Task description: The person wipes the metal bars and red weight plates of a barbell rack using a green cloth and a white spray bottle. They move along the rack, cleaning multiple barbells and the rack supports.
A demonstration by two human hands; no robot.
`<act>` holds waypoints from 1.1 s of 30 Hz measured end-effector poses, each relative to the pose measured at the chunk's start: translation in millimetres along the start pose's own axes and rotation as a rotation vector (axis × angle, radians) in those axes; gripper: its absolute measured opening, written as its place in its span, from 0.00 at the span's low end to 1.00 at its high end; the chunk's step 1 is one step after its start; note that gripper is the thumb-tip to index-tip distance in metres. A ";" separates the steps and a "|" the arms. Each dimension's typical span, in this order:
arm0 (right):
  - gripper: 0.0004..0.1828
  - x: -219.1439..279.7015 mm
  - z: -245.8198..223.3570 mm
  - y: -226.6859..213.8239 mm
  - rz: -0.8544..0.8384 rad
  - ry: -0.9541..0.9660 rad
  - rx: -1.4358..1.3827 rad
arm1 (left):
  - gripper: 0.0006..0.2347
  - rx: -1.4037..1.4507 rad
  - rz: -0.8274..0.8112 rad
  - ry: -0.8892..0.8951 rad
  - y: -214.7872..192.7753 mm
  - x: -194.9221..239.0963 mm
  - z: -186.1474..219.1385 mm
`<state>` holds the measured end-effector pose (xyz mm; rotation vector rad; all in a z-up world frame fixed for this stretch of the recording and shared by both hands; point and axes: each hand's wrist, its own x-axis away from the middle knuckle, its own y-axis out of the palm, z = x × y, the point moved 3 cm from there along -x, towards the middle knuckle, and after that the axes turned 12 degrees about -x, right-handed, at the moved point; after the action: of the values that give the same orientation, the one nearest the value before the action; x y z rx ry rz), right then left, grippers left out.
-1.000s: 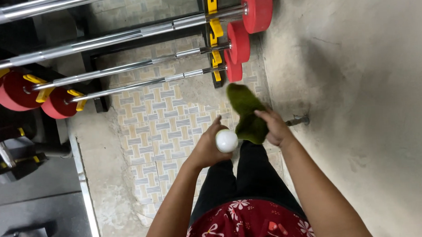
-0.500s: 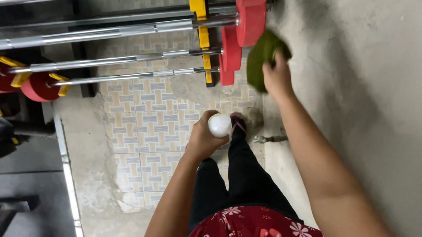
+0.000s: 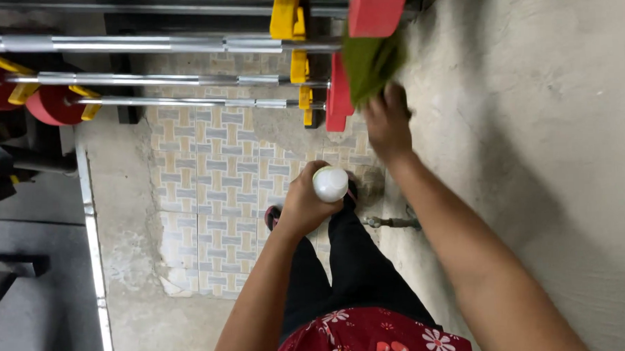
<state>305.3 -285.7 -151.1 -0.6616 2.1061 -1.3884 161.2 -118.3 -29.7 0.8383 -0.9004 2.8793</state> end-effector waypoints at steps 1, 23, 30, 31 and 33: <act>0.24 15.2 6.3 3.4 0.004 -0.001 0.004 | 0.29 0.000 0.002 0.005 0.1 -0.7 2.7; 0.40 -127.2 71.0 -68.0 0.116 0.084 -1.036 | 0.30 -0.008 -0.042 -0.062 12.8 -16.4 29.1; 0.40 -162.8 131.6 19.4 -0.157 0.635 -1.269 | 0.29 0.012 0.012 -0.025 12.8 -24.8 32.0; 0.40 -157.8 141.4 36.6 -0.160 0.631 -1.270 | 0.29 0.012 0.017 -0.026 13.0 -24.7 32.6; 0.36 -143.4 164.5 73.9 0.054 0.971 -1.634 | 0.28 0.015 0.018 -0.030 12.6 -23.6 34.0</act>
<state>512.4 -276.5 -251.7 -0.3842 3.7446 0.6087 196.0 -143.4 -24.5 0.8812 -0.8951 2.9003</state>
